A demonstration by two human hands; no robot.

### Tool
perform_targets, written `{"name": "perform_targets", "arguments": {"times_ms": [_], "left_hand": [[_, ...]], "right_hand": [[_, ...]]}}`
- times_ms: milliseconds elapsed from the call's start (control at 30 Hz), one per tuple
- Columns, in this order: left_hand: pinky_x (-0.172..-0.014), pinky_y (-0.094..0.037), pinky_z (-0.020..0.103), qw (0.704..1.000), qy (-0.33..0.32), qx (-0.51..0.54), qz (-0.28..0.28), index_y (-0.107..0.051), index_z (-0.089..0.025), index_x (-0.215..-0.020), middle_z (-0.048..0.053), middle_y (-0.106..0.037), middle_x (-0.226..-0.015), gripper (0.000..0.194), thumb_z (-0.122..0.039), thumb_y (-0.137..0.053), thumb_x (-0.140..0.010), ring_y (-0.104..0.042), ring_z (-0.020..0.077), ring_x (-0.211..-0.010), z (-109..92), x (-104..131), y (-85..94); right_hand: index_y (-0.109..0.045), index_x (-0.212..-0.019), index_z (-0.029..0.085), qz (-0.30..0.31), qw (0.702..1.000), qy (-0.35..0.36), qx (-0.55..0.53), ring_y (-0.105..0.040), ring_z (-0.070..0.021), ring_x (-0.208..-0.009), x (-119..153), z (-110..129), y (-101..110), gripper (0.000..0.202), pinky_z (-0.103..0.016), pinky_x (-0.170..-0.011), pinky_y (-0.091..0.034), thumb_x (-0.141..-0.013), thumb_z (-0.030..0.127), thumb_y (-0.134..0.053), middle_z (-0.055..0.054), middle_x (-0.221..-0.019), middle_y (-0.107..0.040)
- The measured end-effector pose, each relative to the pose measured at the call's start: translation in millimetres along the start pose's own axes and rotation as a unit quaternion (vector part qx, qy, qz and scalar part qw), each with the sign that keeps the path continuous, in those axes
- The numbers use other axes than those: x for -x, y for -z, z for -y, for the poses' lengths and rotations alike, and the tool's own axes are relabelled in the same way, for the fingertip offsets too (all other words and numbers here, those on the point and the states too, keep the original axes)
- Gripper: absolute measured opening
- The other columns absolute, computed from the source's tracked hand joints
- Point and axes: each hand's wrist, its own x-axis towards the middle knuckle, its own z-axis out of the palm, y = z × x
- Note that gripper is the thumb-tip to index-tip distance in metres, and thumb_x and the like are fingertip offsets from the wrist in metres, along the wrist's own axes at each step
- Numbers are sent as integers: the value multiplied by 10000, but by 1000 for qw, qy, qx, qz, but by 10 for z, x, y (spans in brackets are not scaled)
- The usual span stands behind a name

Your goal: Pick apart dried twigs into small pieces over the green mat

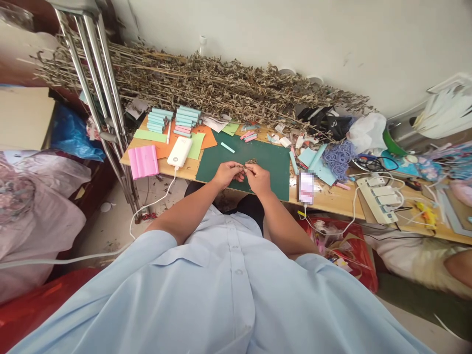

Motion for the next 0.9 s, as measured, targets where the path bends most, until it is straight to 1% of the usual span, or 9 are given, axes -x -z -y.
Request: {"name": "perform_targets", "arguments": {"times_ms": [67, 167, 233, 333, 500, 600, 700, 800, 900], "left_hand": [[-536, -594, 294, 1000, -1, -8, 1, -655, -88, -918, 55, -717, -674, 338, -291, -850, -731, -689, 164, -533, -3, 4, -2], [-541, -586, 280, 1000, 1, -24, 2, -640, -104, -944, 36, -702, -637, 338, -290, -837, -743, -694, 167, -533, -17, 24, -12], [-548, -586, 279, 999, 9, -36, 4, -636, -108, -964, 37, -706, -643, 342, -303, -827, -758, -699, 168, -537, -30, 40, -25], [-542, -583, 277, 999, 10, -47, -1, -635, -107, -951, 61, -731, -701, 320, -322, -803, -785, -707, 169, -551, -43, 56, -43], [-538, -586, 271, 997, -1, -75, -14, -637, -104, -922, 51, -710, -637, 274, -262, -802, -772, -699, 168, -542, -34, 47, -57], [-515, -583, 275, 995, 1, -96, -30, -645, -102, -890, 43, -688, -590, 240, -241, -793, -760, -687, 171, -515, -37, 42, -70], [-487, -569, 270, 993, 8, -109, -37, -651, -102, -869, 48, -691, -593, 230, -226, -795, -740, -685, 178, -503, -59, 49, -94], [-488, -560, 254, 993, 20, -110, -44, -654, -100, -867, 63, -713, -633, 245, -228, -812, -729, -682, 163, -502, -82, 60, -110], [-498, -566, 256, 993, 12, -102, -54, -658, -96, -879, 66, -710, -621, 261, -234, -821, -729, -679, 160, -502, -80, 68, -108]], "right_hand": [[-791, -1056, 246, 11, 1000, 21, -5, -760, -225, -946, 25, -5, 5, 250, -384, -938, -595, -956, 322, -575, -57, -1031, -810], [-790, -1063, 251, 36, 998, 56, -3, -752, -233, -1007, 40, -11, 22, 262, -400, -972, -585, -975, 320, -553, -66, -1082, -803], [-786, -1068, 255, 46, 997, 59, 3, -745, -236, -1038, 37, -21, 33, 260, -405, -989, -577, -980, 311, -548, -68, -1104, -800], [-785, -1047, 252, 59, 996, 60, 9, -741, -234, -1029, 29, -46, 33, 267, -391, -987, -571, -985, 284, -527, -68, -1079, -801], [-781, -991, 241, 50, 998, 50, -6, -737, -237, -984, 25, -98, -20, 242, -372, -961, -566, -957, 256, -542, -77, -1025, -799], [-782, -929, 237, 36, 999, 10, -31, -739, -229, -903, 21, -125, -60, 190, -363, -916, -580, -905, 255, -595, -68, -959, -799], [-776, -885, 225, 34, 992, -58, -106, -730, -208, -768, 10, -152, -77, 161, -347, -796, -605, -862, 297, -634, -47, -854, -791], [-762, -866, 217, 58, 966, -137, -213, -729, -202, -690, -7, -187, -80, 186, -341, -700, -622, -826, 379, -680, -27, -765, -775], [-755, -877, 211, 59, 936, -190, -290, -739, -210, -669, -17, -227, -97, 260, -363, -695, -645, -797, 455, -718, -23, -729, -765]]}}
